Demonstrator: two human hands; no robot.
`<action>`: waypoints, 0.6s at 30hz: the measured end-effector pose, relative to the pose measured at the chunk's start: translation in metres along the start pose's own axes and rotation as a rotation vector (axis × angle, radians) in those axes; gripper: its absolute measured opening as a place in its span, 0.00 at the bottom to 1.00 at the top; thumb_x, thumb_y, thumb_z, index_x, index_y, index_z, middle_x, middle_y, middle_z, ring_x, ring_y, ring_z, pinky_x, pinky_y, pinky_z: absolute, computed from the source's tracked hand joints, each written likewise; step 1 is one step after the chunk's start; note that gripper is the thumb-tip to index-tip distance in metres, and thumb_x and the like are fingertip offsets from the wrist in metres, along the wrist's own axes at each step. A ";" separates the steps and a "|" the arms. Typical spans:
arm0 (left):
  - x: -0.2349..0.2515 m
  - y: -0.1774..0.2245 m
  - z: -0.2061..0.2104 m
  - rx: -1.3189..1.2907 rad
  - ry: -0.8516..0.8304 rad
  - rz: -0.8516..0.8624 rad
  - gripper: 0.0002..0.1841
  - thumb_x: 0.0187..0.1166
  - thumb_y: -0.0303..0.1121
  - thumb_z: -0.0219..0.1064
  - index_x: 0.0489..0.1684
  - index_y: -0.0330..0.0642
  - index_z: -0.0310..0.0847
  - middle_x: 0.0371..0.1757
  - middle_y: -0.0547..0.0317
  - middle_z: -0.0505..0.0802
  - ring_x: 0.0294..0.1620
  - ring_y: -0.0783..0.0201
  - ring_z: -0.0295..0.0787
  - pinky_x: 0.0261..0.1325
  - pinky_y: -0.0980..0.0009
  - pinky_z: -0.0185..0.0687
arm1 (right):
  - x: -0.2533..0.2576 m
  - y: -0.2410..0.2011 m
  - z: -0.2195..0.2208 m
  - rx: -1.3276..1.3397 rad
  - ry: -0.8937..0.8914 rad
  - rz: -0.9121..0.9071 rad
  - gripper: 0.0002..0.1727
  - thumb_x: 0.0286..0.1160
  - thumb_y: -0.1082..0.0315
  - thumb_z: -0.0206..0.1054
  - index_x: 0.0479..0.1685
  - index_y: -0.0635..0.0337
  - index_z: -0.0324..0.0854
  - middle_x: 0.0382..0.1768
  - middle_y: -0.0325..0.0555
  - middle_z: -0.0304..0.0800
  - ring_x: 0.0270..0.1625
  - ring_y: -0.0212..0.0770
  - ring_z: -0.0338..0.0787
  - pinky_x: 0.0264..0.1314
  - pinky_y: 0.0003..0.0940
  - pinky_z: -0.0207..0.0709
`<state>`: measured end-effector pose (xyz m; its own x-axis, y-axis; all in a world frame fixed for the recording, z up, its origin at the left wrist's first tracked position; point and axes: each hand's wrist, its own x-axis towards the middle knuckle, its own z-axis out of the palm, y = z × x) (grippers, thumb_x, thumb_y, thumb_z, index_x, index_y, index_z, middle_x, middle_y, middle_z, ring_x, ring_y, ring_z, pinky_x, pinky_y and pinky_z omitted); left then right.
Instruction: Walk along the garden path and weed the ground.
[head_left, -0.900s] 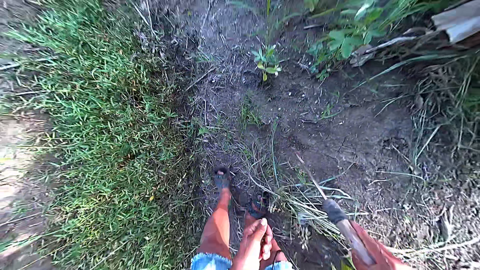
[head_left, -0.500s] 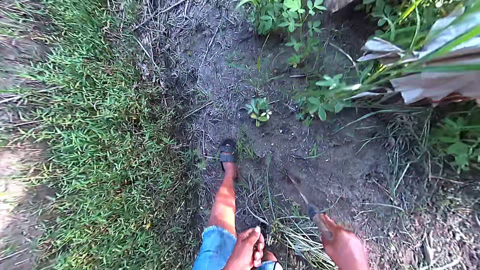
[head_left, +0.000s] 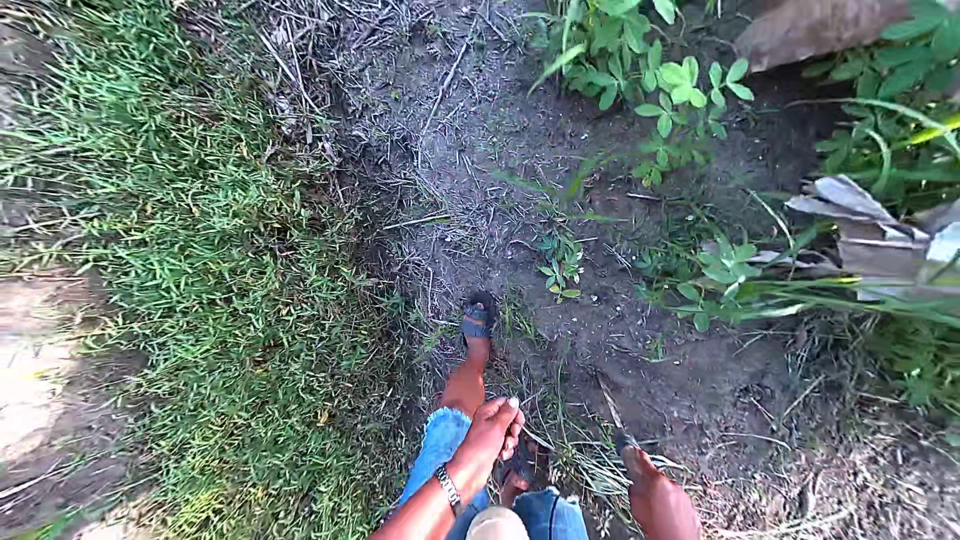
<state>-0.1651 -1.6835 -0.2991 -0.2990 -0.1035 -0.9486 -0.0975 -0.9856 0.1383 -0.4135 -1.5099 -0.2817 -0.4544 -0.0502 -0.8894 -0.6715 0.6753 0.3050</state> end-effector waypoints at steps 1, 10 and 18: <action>-0.002 0.011 -0.005 0.000 0.000 0.007 0.18 0.96 0.37 0.47 0.38 0.40 0.78 0.23 0.65 0.80 0.16 0.74 0.70 0.20 0.80 0.68 | -0.010 -0.010 -0.014 0.007 0.005 -0.010 0.37 0.67 0.63 0.71 0.84 0.48 0.74 0.52 0.69 0.94 0.56 0.73 0.92 0.57 0.74 0.80; 0.016 0.062 -0.047 -0.037 0.010 0.141 0.15 0.94 0.34 0.51 0.42 0.37 0.80 0.24 0.64 0.81 0.17 0.73 0.72 0.20 0.79 0.70 | -0.024 -0.103 -0.098 0.304 0.213 -0.367 0.37 0.61 0.64 0.79 0.79 0.48 0.81 0.49 0.64 0.96 0.51 0.70 0.94 0.55 0.78 0.80; 0.063 0.074 -0.057 -0.009 0.138 0.106 0.18 0.96 0.39 0.49 0.42 0.37 0.80 0.23 0.65 0.80 0.15 0.73 0.70 0.19 0.78 0.67 | 0.100 -0.212 -0.109 0.391 0.191 -0.334 0.33 0.66 0.65 0.76 0.78 0.52 0.81 0.63 0.60 0.92 0.67 0.63 0.89 0.72 0.69 0.76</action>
<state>-0.1373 -1.7701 -0.3650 -0.1738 -0.2241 -0.9589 -0.0638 -0.9691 0.2381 -0.3797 -1.7381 -0.3980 -0.3765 -0.4165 -0.8275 -0.5459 0.8214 -0.1651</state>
